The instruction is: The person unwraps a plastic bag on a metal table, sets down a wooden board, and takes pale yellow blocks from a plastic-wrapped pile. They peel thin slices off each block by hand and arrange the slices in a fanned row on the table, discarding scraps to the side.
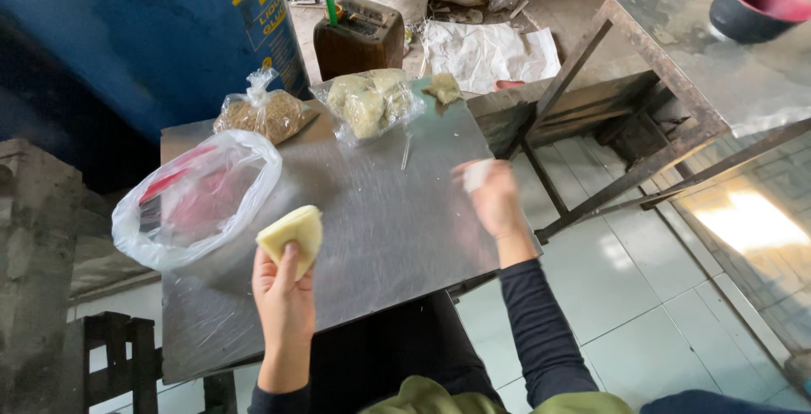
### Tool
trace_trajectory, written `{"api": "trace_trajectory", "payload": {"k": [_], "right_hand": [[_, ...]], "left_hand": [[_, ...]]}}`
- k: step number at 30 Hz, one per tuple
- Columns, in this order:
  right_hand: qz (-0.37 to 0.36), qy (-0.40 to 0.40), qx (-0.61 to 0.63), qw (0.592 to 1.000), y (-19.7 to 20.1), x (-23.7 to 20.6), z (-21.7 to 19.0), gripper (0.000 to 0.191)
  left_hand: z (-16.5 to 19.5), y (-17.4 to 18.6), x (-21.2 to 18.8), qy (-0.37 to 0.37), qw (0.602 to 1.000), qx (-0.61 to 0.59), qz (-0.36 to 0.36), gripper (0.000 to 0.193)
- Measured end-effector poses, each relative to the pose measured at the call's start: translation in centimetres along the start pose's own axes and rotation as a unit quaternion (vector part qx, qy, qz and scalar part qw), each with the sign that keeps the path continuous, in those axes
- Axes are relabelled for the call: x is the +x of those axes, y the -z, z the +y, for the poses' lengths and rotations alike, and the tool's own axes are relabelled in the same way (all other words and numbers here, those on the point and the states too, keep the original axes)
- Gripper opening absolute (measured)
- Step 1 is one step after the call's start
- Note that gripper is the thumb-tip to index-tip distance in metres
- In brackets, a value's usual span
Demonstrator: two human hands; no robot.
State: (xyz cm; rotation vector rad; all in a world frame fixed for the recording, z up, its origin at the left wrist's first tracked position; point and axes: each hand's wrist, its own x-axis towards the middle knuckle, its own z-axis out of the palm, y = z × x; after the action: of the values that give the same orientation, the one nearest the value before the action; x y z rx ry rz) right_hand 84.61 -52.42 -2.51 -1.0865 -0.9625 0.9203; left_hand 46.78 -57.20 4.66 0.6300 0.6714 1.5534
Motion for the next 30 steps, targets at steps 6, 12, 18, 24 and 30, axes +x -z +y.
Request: {"api": "trace_trajectory", "payload": {"k": [6, 12, 18, 24, 30], "right_hand": [[0.087, -0.055, 0.138, 0.985, 2.1, 5.5, 0.0, 0.017], [-0.038, 0.135, -0.353, 0.925, -10.3, 4.1, 4.3, 0.009], [0.007, 0.153, -0.496, 0.855, -17.1, 7.2, 5.3, 0.021], [0.078, 0.132, -0.588, 0.795, -12.6, 11.2, 5.6, 0.015], [-0.072, 0.146, -0.526, 0.835, -17.2, 6.7, 6.6, 0.007]], "left_hand": [[0.0, -0.3, 2.3, 0.037, 0.999, 0.032, -0.018, 0.031], [-0.5, -0.9, 5.6, 0.013, 1.0, 0.02, -0.015, 0.029], [-1.1, -1.4, 7.2, 0.013, 0.996, 0.019, -0.082, 0.03], [0.4, -0.3, 8.9, -0.002, 0.999, 0.033, -0.023, 0.035], [-0.5, 0.1, 10.2, 0.003, 1.0, 0.021, -0.022, 0.034]]}}
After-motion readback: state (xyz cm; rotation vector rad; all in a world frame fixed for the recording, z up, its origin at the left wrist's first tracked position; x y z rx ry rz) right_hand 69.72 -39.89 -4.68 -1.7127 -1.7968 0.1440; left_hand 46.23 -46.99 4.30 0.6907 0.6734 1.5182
